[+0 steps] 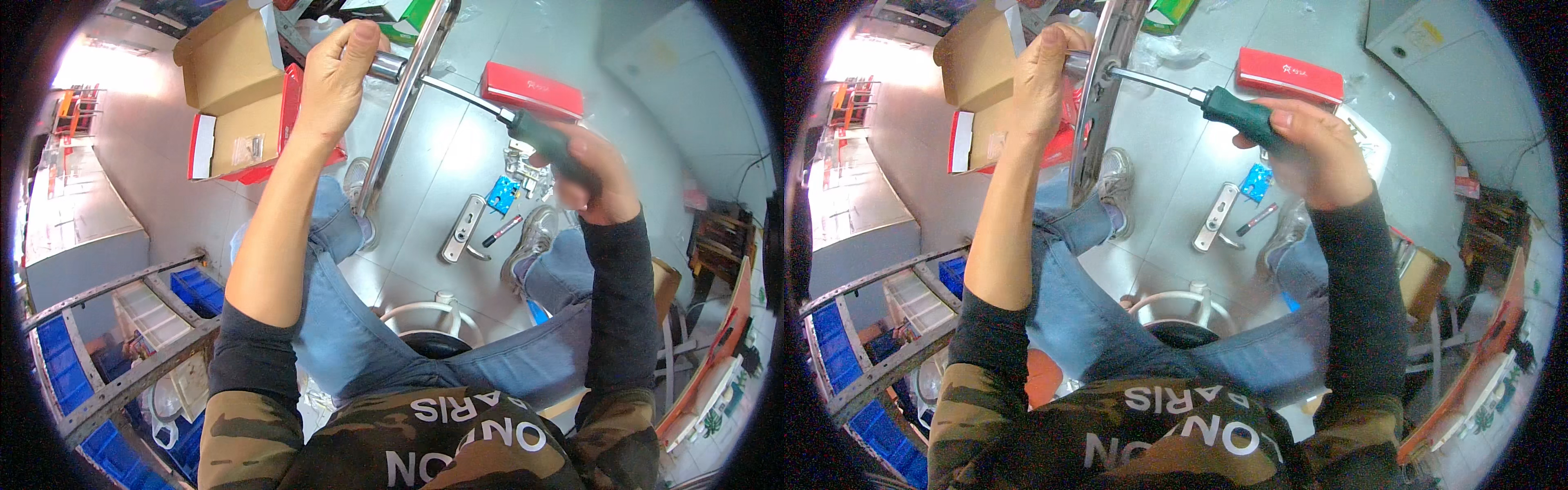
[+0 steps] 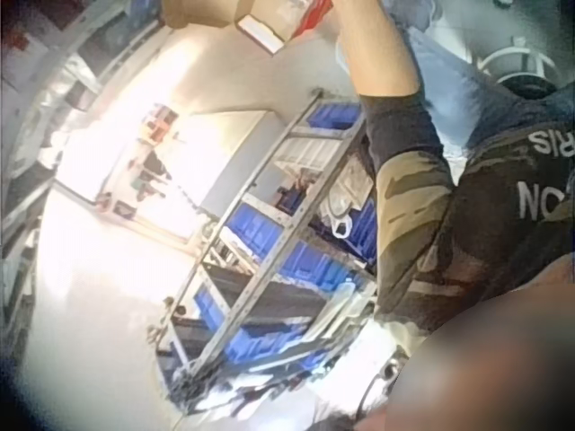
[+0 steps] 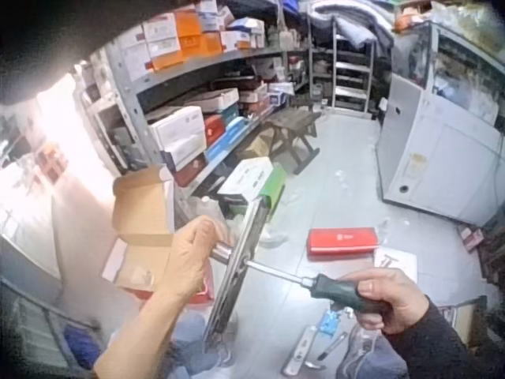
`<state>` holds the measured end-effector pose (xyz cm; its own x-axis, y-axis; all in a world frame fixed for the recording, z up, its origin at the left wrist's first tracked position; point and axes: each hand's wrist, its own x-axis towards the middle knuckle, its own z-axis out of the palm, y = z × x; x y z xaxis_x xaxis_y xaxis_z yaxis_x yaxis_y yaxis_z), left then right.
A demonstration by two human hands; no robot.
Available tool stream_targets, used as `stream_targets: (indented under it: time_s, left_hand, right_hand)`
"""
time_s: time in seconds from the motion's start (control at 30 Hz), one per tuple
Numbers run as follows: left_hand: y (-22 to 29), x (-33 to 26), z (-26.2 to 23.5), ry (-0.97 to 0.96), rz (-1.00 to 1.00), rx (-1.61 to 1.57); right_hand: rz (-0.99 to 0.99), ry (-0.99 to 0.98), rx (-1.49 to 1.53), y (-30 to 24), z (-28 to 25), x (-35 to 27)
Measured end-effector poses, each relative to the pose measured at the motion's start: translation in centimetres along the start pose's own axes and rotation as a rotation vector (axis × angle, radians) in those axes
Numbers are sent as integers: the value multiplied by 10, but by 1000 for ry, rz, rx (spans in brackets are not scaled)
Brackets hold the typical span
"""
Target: The person assembles a door lock mechanism by inserting screws and small metal parts into the lock body, then uses a screwdriver to tighten the screws. The person also briefly handles a smartphone and a red box while working.
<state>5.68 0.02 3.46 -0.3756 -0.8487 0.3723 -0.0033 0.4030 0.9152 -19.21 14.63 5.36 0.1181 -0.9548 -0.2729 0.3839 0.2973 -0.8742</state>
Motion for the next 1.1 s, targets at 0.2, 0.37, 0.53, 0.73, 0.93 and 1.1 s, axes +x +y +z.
stream_targets:
  time_s: [0.2, 0.37, 0.53, 0.73, 0.93, 1.1]
  left_hand:
    - [3, -15, 11, 47, -190, 69]
    - [5, -21, 20, 4, -334, 60]
    - [5, -17, 19, -293, -346, 62]
    - [10, -25, 29, -444, -333, -97]
    - [11, -29, 32, -471, -216, 159]
    - [12, -30, 33, -470, -140, 258]
  right_hand:
    - [-100, 158, -403, -6, 7, -12]
    - [-512, 122, -898, -12, 5, -17]
    - [-572, 119, -1003, -19, -15, -13]
    - [-590, 261, -1108, -26, -42, -14]
    - [-392, 445, -640, -12, -48, -3]
    - [-94, 396, -508, -11, -52, 1]
